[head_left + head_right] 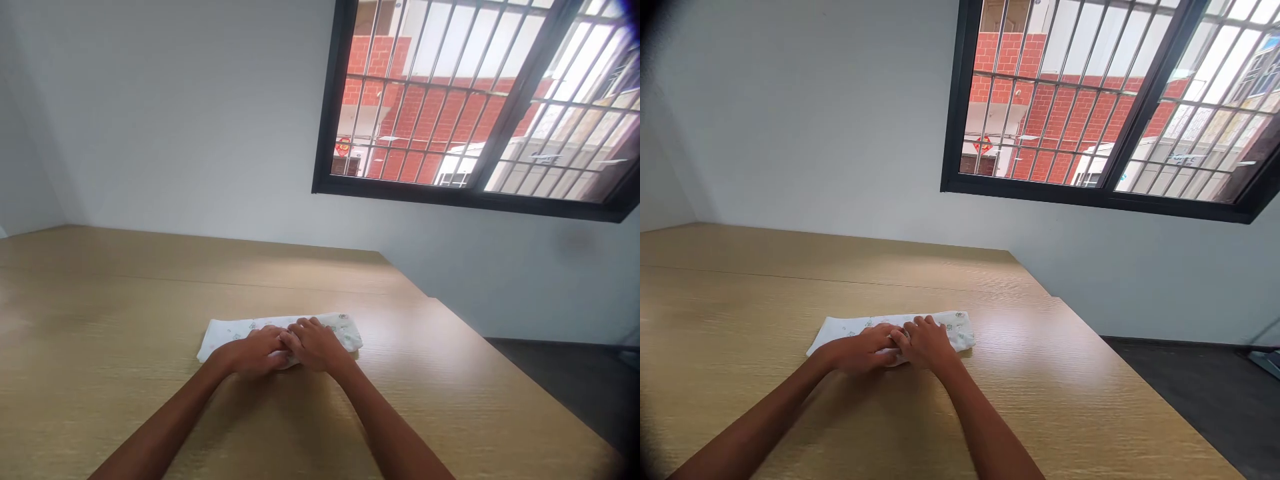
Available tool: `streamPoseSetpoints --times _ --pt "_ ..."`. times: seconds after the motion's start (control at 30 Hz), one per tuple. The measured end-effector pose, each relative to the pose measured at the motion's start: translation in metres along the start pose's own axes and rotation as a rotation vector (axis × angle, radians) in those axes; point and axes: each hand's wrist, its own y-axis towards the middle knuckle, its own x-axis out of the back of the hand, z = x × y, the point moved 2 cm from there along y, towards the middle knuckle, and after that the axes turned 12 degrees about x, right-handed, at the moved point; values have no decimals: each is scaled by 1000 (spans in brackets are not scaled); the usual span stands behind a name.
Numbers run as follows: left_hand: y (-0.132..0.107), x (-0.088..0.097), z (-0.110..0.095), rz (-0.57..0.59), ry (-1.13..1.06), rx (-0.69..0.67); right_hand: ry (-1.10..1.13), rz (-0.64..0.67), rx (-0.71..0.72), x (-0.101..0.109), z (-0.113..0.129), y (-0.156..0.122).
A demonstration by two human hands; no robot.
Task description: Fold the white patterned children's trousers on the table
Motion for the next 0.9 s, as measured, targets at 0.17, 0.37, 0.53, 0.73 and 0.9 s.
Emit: streamPoseSetpoints --times 0.17,0.37,0.53,0.73,0.9 --pt "23 -12 -19 -215 191 272 -25 -108 -32 -1 -4 5" --pt "33 -56 -19 -244 360 183 169 -161 160 -24 0 10" --pt "35 -60 -9 -109 475 187 255 -75 186 -32 4 16" --pt "35 -50 -4 -227 284 183 168 -41 59 -33 -22 16" --pt "32 -39 9 -187 238 331 20 27 -60 -32 -43 15"
